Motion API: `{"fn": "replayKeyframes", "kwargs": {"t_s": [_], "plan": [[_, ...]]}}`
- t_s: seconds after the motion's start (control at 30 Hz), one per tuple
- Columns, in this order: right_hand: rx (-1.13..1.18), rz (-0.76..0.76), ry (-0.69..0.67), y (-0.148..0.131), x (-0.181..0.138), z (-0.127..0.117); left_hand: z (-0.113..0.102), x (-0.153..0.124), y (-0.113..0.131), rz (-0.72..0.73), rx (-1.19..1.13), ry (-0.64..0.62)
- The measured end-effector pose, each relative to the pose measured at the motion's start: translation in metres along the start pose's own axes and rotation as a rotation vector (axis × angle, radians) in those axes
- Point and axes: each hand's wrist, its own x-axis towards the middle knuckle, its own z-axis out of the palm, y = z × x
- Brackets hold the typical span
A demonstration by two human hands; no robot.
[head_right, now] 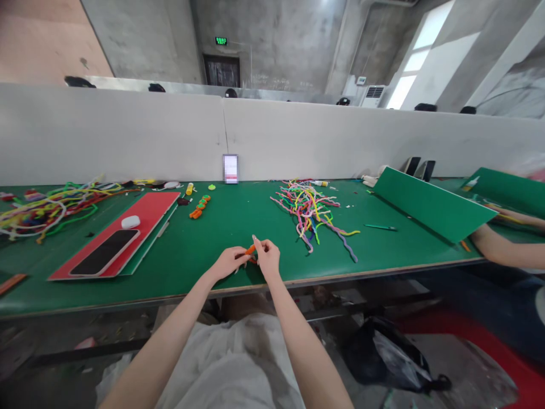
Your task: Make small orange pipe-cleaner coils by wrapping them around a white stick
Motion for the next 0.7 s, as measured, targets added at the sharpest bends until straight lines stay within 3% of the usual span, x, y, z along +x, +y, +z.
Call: {"fn": "replayKeyframes", "kwargs": {"t_s": [0.2, 0.7], "plan": [[0.021, 0.035, 0.012, 0.0017, 0.0006, 0.0018, 0.0009, -0.0001, -0.0004, -0.011, -0.013, 0.006], [0.249, 0.014, -0.281, -0.0049, -0.0021, -0.0017, -0.0016, -0.0019, 0.0019, -0.089, -0.188, 0.0]]}}
